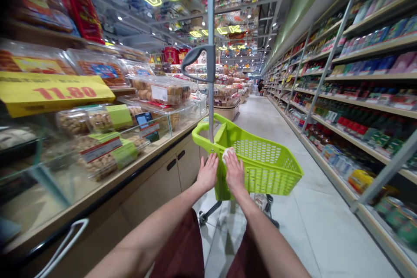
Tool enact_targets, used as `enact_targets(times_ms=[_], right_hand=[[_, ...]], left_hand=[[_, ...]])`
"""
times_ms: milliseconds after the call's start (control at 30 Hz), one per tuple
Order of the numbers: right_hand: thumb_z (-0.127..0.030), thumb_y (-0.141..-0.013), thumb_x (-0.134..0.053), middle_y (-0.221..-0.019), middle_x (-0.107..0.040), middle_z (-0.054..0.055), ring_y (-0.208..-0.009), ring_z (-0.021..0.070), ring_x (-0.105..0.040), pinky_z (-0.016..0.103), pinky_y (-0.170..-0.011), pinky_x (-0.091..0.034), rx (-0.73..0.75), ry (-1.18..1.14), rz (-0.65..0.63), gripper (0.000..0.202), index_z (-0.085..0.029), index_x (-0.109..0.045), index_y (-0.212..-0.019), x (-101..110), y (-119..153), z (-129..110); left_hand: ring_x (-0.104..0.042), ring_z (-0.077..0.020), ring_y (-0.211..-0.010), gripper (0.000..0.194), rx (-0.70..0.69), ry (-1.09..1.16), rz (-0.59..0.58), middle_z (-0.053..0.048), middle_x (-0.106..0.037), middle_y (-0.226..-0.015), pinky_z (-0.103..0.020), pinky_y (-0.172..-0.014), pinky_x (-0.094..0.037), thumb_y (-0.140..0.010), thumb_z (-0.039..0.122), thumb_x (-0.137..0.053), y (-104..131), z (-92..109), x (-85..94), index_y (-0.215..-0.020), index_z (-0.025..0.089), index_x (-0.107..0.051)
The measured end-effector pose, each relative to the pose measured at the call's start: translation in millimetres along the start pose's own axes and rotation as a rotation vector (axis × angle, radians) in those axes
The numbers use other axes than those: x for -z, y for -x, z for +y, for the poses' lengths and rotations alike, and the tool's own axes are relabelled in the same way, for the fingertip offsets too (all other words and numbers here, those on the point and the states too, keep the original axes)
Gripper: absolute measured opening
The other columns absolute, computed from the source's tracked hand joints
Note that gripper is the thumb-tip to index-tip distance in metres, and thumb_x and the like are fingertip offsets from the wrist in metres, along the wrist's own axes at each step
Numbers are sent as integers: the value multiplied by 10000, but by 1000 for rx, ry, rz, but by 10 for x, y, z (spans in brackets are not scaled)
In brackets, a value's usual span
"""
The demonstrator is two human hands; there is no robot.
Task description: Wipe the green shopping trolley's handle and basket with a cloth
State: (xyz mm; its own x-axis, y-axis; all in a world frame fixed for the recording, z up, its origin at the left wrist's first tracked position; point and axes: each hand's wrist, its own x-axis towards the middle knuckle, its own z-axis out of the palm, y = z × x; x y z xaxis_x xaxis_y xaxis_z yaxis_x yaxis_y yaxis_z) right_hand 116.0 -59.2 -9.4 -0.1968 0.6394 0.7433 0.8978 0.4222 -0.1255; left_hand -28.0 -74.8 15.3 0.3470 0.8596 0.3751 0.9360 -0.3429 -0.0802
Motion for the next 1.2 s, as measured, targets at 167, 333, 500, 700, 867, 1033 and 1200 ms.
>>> enact_targets(times_ms=[167, 333, 500, 700, 867, 1033, 1200], right_hand=[[-30, -796, -306, -1366, -345, 49, -1286, 188, -235, 448, -1004, -234, 7, 18, -75, 522, -237, -413, -1263, -138, -58, -63], [12, -765, -279, -1351, -366, 64, -1263, 187, -291, 452, -968, -281, -13, 19, -244, 565, -237, -436, -1248, -293, 296, -8], [-21, -787, -292, -1351, -367, 65, -1277, 163, -259, 415, -986, -265, 64, -27, -67, 527, -215, -416, -1261, -143, 85, -211], [-30, -796, -308, -1366, -341, 63, -1298, 171, -202, 438, -1023, -191, 173, -8, 22, 516, -196, -398, -1276, -55, -404, -481], [-5, -767, -321, -1350, -367, 60, -1278, 208, -252, 473, -989, -244, 148, 24, -242, 538, -226, -447, -1241, -210, -145, -453], [-16, -788, -302, -1353, -362, 63, -1279, 184, -251, 458, -992, -250, 144, -12, -256, 525, -219, -424, -1256, -112, -142, -511], [-55, -814, -299, -1379, -320, 49, -1297, 156, -198, 423, -1032, -190, 168, -58, -16, 510, -204, -367, -1296, 114, -632, -659]], left_hand=[[-48, -223, -1334, 596, 18, 6, 29, -120, -162, -1442, -517, -1057, -67, -749, 175, -345, 36, -138, 74, -1331, 85, -252], [-86, -225, -1331, 599, 57, 8, -9, -119, -175, -1438, -510, -1059, -80, -745, 147, -338, 127, -263, 21, -1334, 82, -251], [-71, -221, -1333, 623, 80, 18, -7, -110, -172, -1440, -508, -1062, -74, -736, 155, -344, 128, -298, 16, -1344, 88, -226], [-49, -225, -1334, 649, 125, 9, 37, -105, -143, -1448, -512, -1059, -67, -729, 175, -360, 61, -382, 171, -1352, 92, -196], [-59, -227, -1332, 665, 122, -9, 40, -115, -144, -1447, -512, -1058, -57, -721, 196, -376, 99, -502, 247, -1350, 75, -197], [-51, -229, -1333, 625, 140, -14, 87, -116, -126, -1450, -511, -1055, -72, -754, 205, -353, 42, -595, 365, -1346, 68, -209], [-50, -229, -1333, 631, 141, -22, 149, -107, -109, -1455, -507, -1054, -71, -753, 192, -358, -160, -594, 570, -1353, 91, -191]])
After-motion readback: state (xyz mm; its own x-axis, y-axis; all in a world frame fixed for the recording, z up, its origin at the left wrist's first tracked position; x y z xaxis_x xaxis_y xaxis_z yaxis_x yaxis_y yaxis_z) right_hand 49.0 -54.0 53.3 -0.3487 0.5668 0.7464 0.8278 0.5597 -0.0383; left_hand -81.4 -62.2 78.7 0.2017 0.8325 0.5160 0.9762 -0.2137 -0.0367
